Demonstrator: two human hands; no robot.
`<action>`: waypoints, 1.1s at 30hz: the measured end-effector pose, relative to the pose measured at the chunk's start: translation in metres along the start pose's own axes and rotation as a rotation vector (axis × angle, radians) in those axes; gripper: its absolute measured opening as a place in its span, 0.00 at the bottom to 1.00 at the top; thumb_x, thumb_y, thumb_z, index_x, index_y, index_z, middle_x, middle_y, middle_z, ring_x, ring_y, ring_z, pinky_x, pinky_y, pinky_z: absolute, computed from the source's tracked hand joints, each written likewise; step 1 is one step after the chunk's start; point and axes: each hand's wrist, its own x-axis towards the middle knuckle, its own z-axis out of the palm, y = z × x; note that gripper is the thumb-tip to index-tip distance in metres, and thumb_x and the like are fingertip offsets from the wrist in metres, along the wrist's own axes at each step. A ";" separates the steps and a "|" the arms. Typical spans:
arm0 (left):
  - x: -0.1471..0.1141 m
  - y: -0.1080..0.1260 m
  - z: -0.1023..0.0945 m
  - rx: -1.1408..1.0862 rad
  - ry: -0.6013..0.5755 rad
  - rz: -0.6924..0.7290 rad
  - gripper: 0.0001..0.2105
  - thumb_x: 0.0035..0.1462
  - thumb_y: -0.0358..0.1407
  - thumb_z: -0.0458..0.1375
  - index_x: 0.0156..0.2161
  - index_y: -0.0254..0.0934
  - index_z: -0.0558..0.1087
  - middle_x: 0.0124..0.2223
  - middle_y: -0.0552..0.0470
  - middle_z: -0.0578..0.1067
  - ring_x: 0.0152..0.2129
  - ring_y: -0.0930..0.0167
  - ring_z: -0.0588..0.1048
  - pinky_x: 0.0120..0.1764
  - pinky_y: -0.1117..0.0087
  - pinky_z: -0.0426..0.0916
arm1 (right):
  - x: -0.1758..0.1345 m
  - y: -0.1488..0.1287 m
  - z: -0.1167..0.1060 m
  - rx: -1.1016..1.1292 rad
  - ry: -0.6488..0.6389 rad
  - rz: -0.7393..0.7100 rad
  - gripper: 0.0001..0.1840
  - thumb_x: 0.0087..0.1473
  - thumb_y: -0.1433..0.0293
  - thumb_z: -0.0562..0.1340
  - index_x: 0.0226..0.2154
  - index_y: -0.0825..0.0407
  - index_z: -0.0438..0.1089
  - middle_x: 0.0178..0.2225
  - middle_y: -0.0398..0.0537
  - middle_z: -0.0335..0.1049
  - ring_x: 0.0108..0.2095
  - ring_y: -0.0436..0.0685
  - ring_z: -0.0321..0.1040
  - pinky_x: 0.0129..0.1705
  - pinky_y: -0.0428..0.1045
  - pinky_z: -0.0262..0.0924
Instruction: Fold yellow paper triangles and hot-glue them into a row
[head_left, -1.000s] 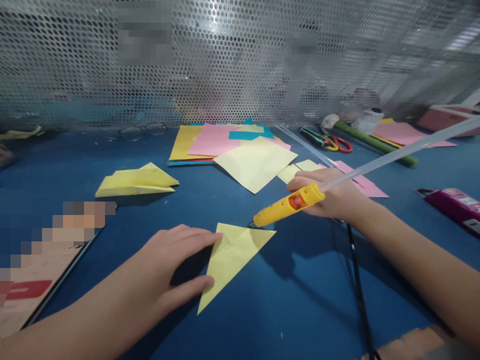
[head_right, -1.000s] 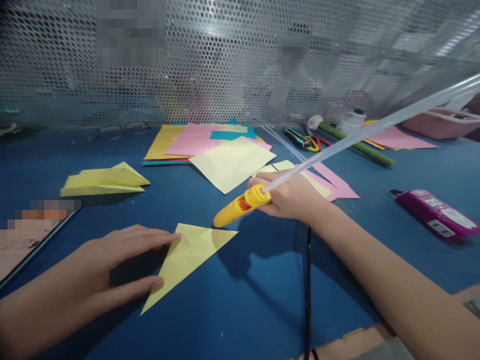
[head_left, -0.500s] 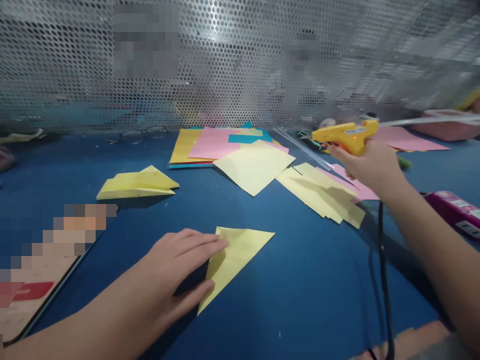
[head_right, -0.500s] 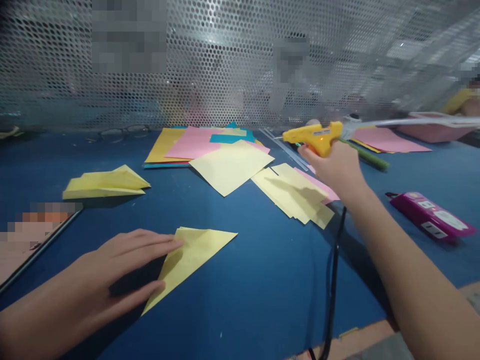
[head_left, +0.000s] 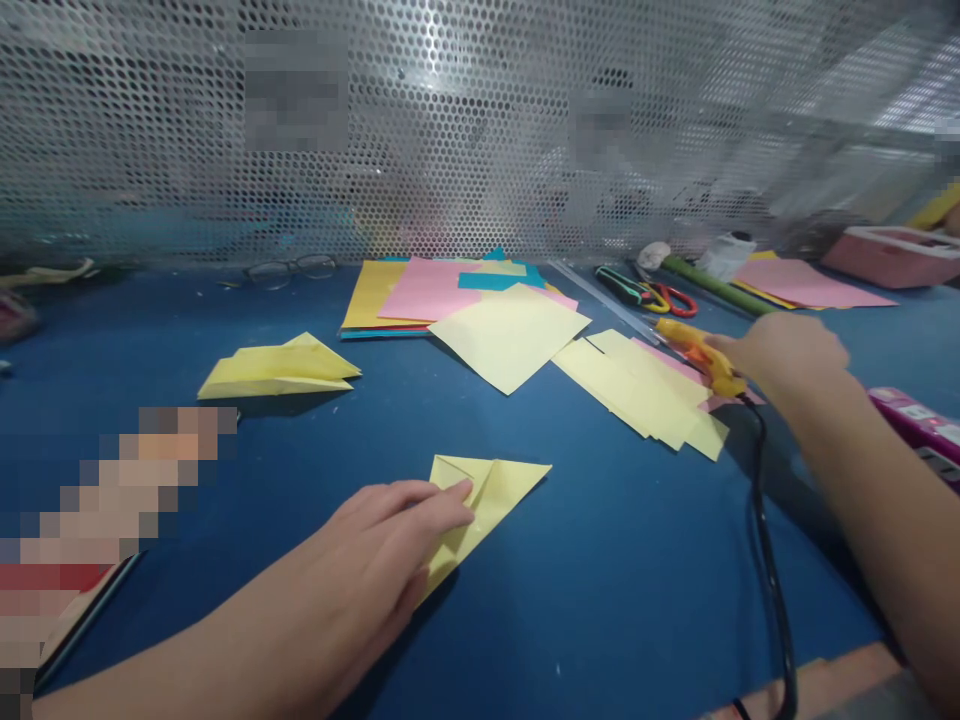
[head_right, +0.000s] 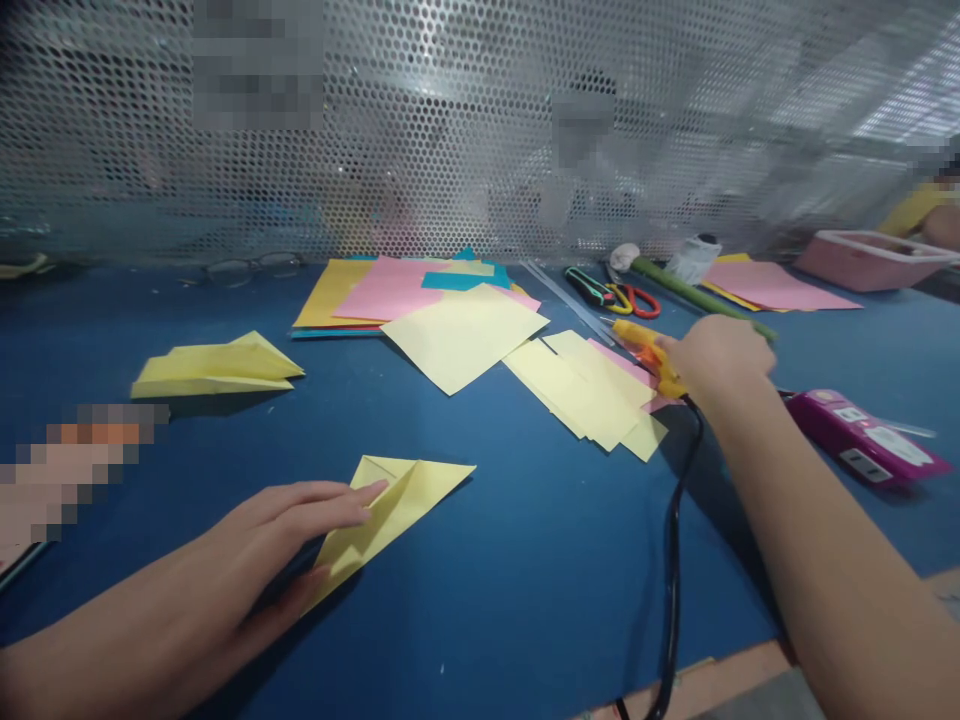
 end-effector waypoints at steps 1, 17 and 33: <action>-0.003 -0.002 0.002 -0.024 -0.022 -0.018 0.20 0.61 0.33 0.49 0.57 0.49 0.66 0.55 0.53 0.73 0.49 0.70 0.74 0.49 0.72 0.70 | -0.001 -0.007 -0.004 0.017 -0.008 0.001 0.12 0.58 0.64 0.64 0.35 0.57 0.73 0.37 0.59 0.73 0.35 0.58 0.71 0.35 0.52 0.66; 0.000 0.003 0.002 -0.130 -0.144 -0.034 0.27 0.56 0.25 0.47 0.59 0.49 0.62 0.57 0.53 0.70 0.50 0.73 0.73 0.51 0.73 0.67 | -0.108 -0.154 -0.012 0.886 -0.396 -1.015 0.14 0.63 0.77 0.55 0.46 0.53 0.73 0.43 0.53 0.73 0.44 0.52 0.70 0.46 0.48 0.68; -0.001 -0.006 0.001 0.239 -0.068 0.365 0.31 0.49 0.20 0.47 0.59 0.35 0.66 0.61 0.48 0.68 0.57 0.65 0.67 0.58 0.67 0.60 | -0.102 -0.152 -0.003 0.792 -0.413 -1.209 0.14 0.64 0.76 0.54 0.43 0.59 0.75 0.42 0.56 0.74 0.41 0.54 0.68 0.45 0.48 0.65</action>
